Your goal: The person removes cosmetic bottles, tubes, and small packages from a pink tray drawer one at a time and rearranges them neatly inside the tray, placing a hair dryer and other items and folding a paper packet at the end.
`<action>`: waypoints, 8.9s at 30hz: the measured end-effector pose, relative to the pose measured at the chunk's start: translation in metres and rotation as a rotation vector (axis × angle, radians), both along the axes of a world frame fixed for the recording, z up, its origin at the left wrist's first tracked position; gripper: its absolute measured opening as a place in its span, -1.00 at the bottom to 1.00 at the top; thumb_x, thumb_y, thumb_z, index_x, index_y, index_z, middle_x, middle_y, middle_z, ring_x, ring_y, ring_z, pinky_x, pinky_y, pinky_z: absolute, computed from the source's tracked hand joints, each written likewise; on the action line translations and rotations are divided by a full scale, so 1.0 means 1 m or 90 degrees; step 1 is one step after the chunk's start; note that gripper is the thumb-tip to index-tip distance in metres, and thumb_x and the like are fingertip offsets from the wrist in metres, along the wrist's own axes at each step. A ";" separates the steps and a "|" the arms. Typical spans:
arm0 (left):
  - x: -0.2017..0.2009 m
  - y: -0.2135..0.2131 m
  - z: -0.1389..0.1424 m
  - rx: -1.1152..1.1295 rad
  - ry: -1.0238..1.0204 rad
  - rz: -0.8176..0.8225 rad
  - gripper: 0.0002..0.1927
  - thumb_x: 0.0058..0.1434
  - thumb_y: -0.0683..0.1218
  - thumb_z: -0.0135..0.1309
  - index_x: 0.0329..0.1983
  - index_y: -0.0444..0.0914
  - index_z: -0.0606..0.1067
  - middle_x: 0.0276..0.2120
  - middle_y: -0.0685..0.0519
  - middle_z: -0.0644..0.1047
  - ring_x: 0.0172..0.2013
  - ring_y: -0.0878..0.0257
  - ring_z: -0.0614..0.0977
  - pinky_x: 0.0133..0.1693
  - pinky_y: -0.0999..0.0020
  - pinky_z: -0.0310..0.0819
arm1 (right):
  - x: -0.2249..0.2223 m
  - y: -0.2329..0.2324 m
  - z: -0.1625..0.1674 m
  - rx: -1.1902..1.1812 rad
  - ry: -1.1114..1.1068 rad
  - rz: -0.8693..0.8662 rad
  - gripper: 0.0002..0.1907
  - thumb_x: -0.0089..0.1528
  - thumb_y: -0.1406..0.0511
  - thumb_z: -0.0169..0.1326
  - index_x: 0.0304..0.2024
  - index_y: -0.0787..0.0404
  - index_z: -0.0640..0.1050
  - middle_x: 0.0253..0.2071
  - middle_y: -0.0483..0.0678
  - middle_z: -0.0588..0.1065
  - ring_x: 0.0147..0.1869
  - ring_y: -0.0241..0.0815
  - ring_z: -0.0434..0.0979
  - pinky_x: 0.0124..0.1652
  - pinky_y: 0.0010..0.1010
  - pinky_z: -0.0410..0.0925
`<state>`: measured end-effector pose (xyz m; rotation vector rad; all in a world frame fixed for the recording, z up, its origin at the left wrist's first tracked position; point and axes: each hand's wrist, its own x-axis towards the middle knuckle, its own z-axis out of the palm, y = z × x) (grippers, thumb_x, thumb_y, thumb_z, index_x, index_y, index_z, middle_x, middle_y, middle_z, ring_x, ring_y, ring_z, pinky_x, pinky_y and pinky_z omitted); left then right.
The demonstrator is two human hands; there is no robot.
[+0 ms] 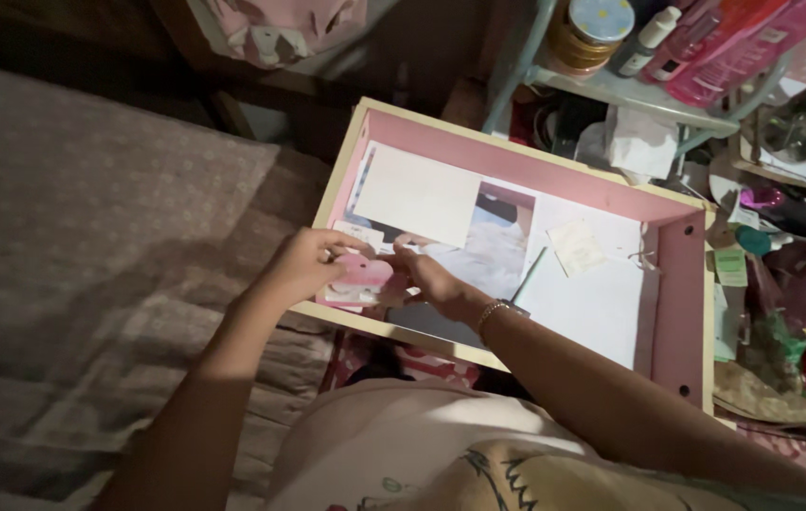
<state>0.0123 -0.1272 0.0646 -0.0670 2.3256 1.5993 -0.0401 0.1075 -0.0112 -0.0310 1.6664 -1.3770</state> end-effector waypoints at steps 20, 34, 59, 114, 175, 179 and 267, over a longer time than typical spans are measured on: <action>-0.055 0.027 -0.061 -0.546 0.244 -0.239 -0.32 0.11 -0.09 0.10 0.36 -0.19 0.31 0.23 -0.09 0.43 0.32 0.01 0.32 0.36 0.05 -0.02 | 0.033 0.022 0.000 -0.020 0.008 -0.011 -0.28 0.33 0.21 -0.03 0.51 0.08 0.09 -0.03 -0.05 0.54 -0.13 -0.23 0.55 -0.20 -0.35 0.48; 0.008 0.057 -0.050 -0.334 0.452 0.130 -0.37 0.18 -0.24 0.06 0.38 -0.30 0.30 0.30 -0.21 0.30 0.36 -0.15 0.27 0.34 -0.08 0.20 | 0.009 0.073 -0.004 0.029 0.077 -0.237 -0.59 0.24 0.31 0.16 0.10 0.36 0.45 -0.15 0.10 0.60 -0.18 -0.14 0.61 -0.26 -0.39 0.46; -0.020 0.188 -0.064 -0.283 0.023 -0.056 0.40 -0.19 0.04 0.55 0.51 0.06 -0.24 0.40 -0.45 -0.07 0.36 -0.53 0.01 0.23 -0.36 0.10 | 0.050 0.182 -0.032 -0.005 0.072 -0.679 -0.67 0.26 0.39 0.11 0.06 0.27 0.40 -0.31 0.06 0.53 -0.33 -0.15 0.52 -0.28 -0.32 0.47; 0.073 0.064 -0.044 -0.571 0.295 -0.069 -0.60 0.29 0.08 -0.12 -0.02 -0.20 0.59 0.12 -0.01 0.54 0.13 -0.04 0.51 0.20 -0.06 0.19 | 0.023 0.011 -0.070 -0.063 0.097 -0.118 -0.72 0.30 0.39 0.12 -0.04 0.51 0.62 -0.32 0.05 0.60 -0.39 -0.24 0.54 -0.39 -0.43 0.42; 0.005 0.705 -0.049 0.041 0.081 -0.065 -0.55 0.14 0.00 0.14 0.12 -0.16 0.53 -0.03 -0.06 0.62 0.07 0.09 0.61 0.08 0.21 0.50 | 0.052 0.742 0.014 -0.210 -0.175 -0.400 -0.51 0.29 0.01 0.06 0.07 0.21 0.53 -0.26 -0.10 0.56 -0.28 -0.22 0.56 -0.28 -0.34 0.41; -0.005 0.739 -0.042 0.181 -0.145 -0.017 -0.23 0.18 0.12 0.24 0.39 -0.17 0.23 0.02 0.01 0.57 0.11 0.16 0.58 0.10 0.29 0.41 | 0.063 0.745 0.057 -0.380 -0.194 -0.332 -0.50 0.28 0.05 0.08 0.15 0.20 0.53 -0.13 -0.07 0.57 -0.16 -0.21 0.54 -0.20 -0.39 0.37; -0.075 0.336 0.028 0.169 0.020 0.026 -0.29 0.01 -0.06 0.32 0.28 -0.13 0.40 0.03 -0.01 0.55 -0.04 0.22 0.63 -0.04 0.32 0.57 | -0.203 0.367 0.193 -0.218 0.575 -0.590 -0.36 0.19 0.46 0.23 0.32 0.26 0.38 0.00 0.04 0.56 0.03 -0.19 0.60 -0.06 -0.42 0.48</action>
